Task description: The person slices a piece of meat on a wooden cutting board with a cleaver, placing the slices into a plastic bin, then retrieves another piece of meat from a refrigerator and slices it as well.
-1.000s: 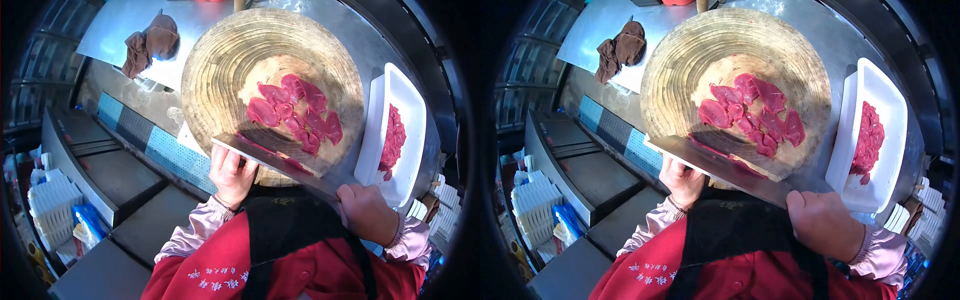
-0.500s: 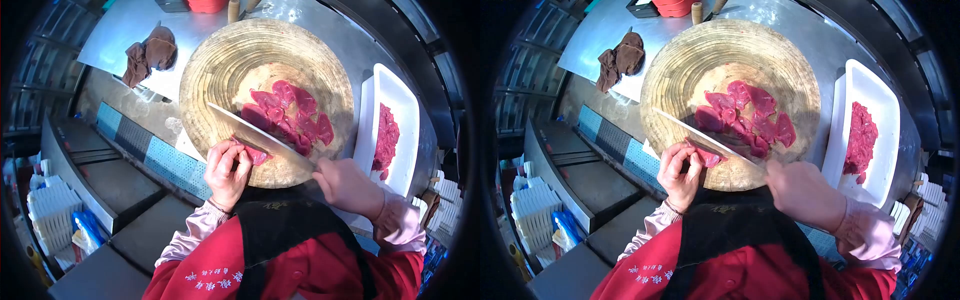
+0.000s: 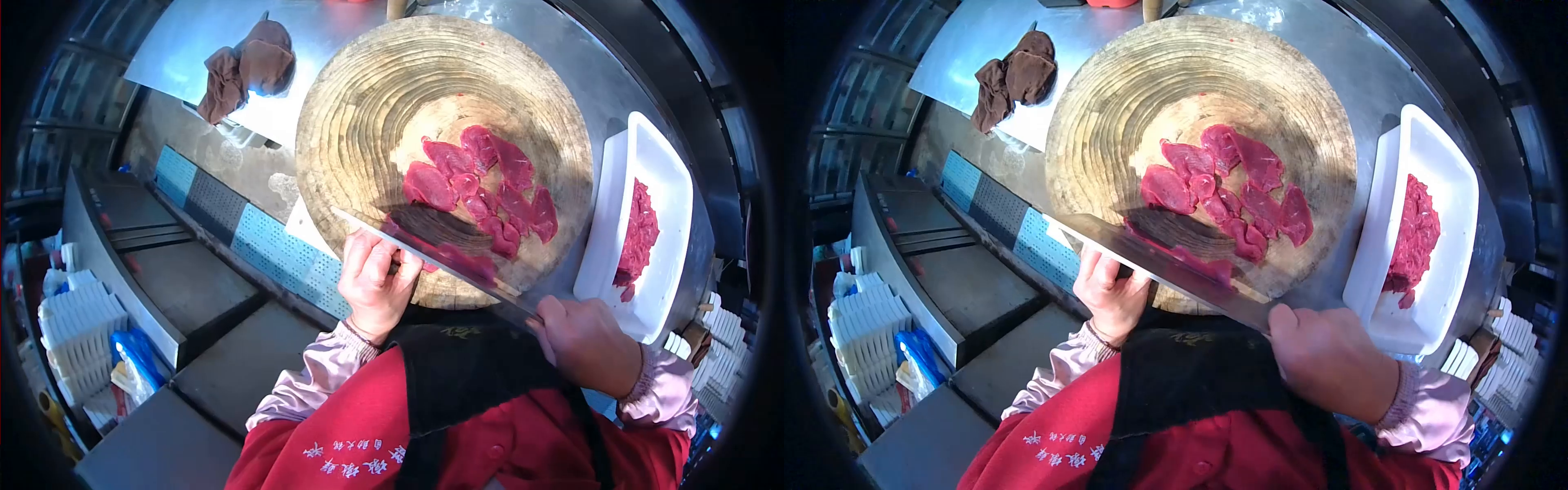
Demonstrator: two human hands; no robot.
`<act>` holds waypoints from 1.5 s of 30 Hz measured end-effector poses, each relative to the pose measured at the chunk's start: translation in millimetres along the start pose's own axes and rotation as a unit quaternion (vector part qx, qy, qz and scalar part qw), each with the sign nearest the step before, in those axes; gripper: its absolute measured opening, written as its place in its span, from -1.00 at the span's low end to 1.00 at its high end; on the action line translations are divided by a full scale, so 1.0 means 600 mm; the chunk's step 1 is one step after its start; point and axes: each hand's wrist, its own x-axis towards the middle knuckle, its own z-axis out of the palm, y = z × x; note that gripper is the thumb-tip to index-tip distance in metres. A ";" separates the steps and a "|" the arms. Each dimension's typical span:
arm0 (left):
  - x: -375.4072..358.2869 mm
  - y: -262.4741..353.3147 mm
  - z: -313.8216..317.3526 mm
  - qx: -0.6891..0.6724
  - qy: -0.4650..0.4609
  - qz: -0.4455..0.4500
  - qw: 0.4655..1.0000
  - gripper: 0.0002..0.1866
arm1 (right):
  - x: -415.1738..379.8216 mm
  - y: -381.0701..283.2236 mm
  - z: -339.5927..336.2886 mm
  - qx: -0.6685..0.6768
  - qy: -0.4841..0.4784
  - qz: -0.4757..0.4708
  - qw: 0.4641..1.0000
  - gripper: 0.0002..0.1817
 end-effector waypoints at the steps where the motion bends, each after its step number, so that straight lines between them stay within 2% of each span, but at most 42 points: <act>1: 0.006 0.000 0.001 -0.002 0.005 0.016 1.000 -0.73 | 0.020 -0.003 0.000 0.043 -0.018 0.016 0.999 -0.86; 2: 0.008 0.000 0.001 -0.004 0.009 0.033 0.999 -0.73 | 0.043 -0.007 0.002 0.086 -0.035 0.032 0.995 -0.85; 4: 0.010 0.002 0.001 -0.007 0.007 0.019 1.000 -0.74 | 0.114 -0.016 0.028 0.133 0.036 -0.029 0.990 -0.87; 7: 0.001 0.002 0.001 -0.007 0.001 0.009 1.000 -0.76 | 0.157 -0.044 0.008 0.105 0.040 -0.031 0.993 -0.87; 8: -0.002 -0.003 0.003 -0.003 0.002 0.008 1.000 -0.76 | 0.145 -0.042 0.005 0.102 0.049 -0.028 0.993 -0.87; 10: -0.003 -0.010 0.007 -0.012 0.009 0.011 1.000 -0.77 | 0.110 -0.024 0.004 0.062 0.002 -0.008 0.998 -0.86; 12: -0.004 -0.006 0.003 -0.011 0.013 0.016 1.000 -0.84 | 0.059 0.008 0.027 0.089 0.031 0.004 0.996 -0.85; 14: -0.007 -0.004 -0.002 0.001 0.014 0.037 0.999 -0.83 | 0.033 0.022 0.036 0.075 0.107 0.053 0.990 -0.83; 16: -0.007 0.003 -0.002 -0.015 0.018 0.018 1.000 -0.82 | 0.025 0.016 0.038 0.080 0.144 0.051 0.985 -0.81; 19: -0.011 0.003 0.000 -0.017 0.039 0.013 0.999 -0.79 | 0.010 -0.007 0.020 0.110 0.093 0.045 0.989 -0.81; 24: -0.007 -0.001 0.000 0.015 0.027 0.020 0.999 -0.78 | -0.011 -0.011 0.013 0.058 0.034 0.047 0.997 -0.80; 27: -0.001 -0.004 0.002 0.008 0.022 0.036 0.999 -0.75 | -0.012 -0.010 0.000 0.018 0.024 0.016 0.999 -0.87; 37: 0.008 -0.007 0.003 -0.020 0.012 0.042 0.999 -0.72 | 0.046 -0.032 -0.009 0.006 -0.003 0.016 1.000 -0.90; 41: 0.012 -0.005 0.000 -0.023 0.023 0.035 0.999 -0.74 | 0.124 -0.051 0.013 0.097 0.012 0.010 0.995 -0.90; 42: 0.009 -0.007 0.003 -0.011 0.021 0.030 0.999 -0.74 | 0.141 -0.057 0.016 0.097 0.015 0.020 0.995 -0.90; 45: 0.000 -0.003 0.003 -0.015 0.009 0.034 0.999 -0.75 | 0.152 -0.061 0.024 0.057 0.083 -0.028 0.995 -0.89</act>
